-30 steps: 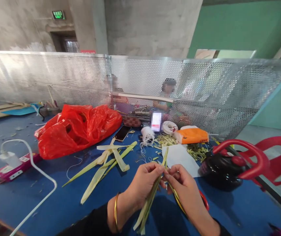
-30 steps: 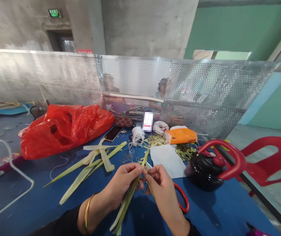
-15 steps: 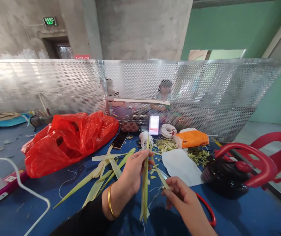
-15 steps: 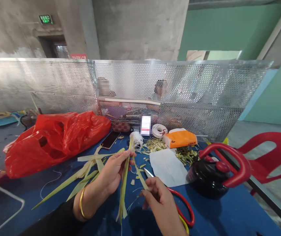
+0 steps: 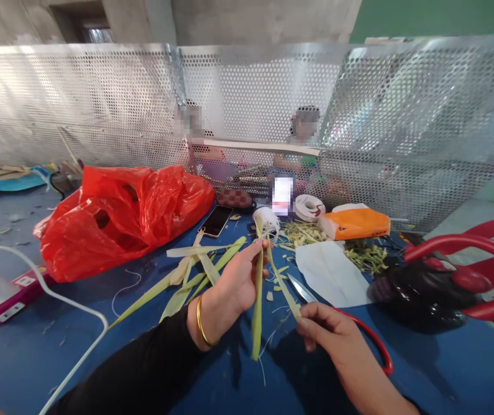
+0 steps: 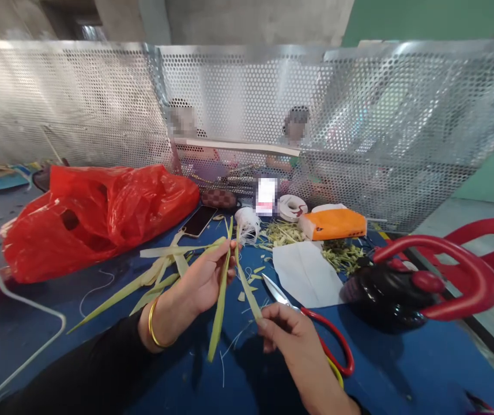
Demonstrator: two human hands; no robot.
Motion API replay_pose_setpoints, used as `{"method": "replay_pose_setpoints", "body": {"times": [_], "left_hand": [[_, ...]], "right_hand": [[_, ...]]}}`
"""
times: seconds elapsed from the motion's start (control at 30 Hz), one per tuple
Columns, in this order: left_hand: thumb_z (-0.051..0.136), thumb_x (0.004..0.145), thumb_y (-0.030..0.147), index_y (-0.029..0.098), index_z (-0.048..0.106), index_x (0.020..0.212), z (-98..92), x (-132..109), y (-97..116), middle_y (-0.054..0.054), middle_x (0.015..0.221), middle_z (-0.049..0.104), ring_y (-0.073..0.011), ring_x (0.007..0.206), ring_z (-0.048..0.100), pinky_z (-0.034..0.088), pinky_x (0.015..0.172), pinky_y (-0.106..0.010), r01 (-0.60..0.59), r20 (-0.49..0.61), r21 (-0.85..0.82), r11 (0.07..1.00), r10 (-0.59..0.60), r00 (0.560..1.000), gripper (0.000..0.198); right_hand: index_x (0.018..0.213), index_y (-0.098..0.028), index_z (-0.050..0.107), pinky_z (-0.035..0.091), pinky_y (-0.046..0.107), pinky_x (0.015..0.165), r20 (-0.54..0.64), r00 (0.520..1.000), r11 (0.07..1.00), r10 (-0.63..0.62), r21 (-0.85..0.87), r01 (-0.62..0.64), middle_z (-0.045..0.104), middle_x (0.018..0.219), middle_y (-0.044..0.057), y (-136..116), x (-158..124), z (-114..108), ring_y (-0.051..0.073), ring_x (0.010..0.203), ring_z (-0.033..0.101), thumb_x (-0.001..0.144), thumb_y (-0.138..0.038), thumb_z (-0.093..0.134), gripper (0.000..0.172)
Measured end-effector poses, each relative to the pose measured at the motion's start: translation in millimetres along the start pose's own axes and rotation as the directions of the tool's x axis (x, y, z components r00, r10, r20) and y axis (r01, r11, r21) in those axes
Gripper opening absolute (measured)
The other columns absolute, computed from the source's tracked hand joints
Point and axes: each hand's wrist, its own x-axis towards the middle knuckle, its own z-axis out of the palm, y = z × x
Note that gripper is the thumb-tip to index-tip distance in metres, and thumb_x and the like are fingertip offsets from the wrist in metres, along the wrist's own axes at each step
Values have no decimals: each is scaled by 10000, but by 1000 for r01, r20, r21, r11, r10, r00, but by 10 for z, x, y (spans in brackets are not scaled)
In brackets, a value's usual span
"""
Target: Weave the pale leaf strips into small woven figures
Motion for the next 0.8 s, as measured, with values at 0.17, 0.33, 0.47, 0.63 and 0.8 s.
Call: {"method": "replay_pose_setpoints", "body": {"times": [0.17, 0.33, 0.47, 0.63, 0.8], "left_hand": [[540, 897, 176, 134, 643, 709, 39, -72, -78, -14, 681, 661, -94, 587, 605, 495, 607, -218, 90, 54, -65, 994, -86, 995, 218], [531, 910, 156, 112, 648, 763, 44, -116, -138, -86, 863, 718, -169, 790, 687, 562, 776, -315, 164, 166, -152, 975, -139, 976, 193], [488, 939, 160, 81, 648, 831, 47, -118, -137, -60, 765, 684, -121, 651, 658, 569, 686, -255, 202, 219, -164, 966, -164, 962, 209], [418, 969, 176, 93, 590, 781, 22, -102, -102, 11, 635, 557, -44, 456, 510, 451, 446, -156, 189, 252, -161, 969, -145, 957, 268], [363, 937, 63, 130, 512, 721, 2, -66, -86, 62, 557, 413, -16, 364, 353, 262, 348, -141, 187, 292, -175, 967, -130, 947, 271]], "right_hand": [[621, -170, 598, 385, 246, 573, 60, 996, 990, 70, 117, -77, 568, 584, -16, 46, -49, 101, 122, 565, 492, 698, -434, 774, 326], [645, -167, 620, 434, 294, 762, 119, 991, 951, 65, 295, -98, 656, 817, 41, 57, -101, 175, 178, 799, 571, 709, -397, 783, 289], [731, -164, 631, 457, 310, 771, 284, 950, 874, 127, 420, -242, 674, 771, 42, 24, -149, 186, 173, 755, 625, 763, -344, 752, 219], [723, -151, 588, 485, 262, 644, 369, 914, 824, 168, 456, -336, 684, 726, 40, 33, -173, 189, 140, 644, 648, 779, -309, 742, 227], [750, -147, 559, 479, 223, 541, 385, 898, 806, 211, 452, -383, 698, 710, 44, 59, -168, 193, 125, 550, 657, 789, -328, 728, 251]]}}
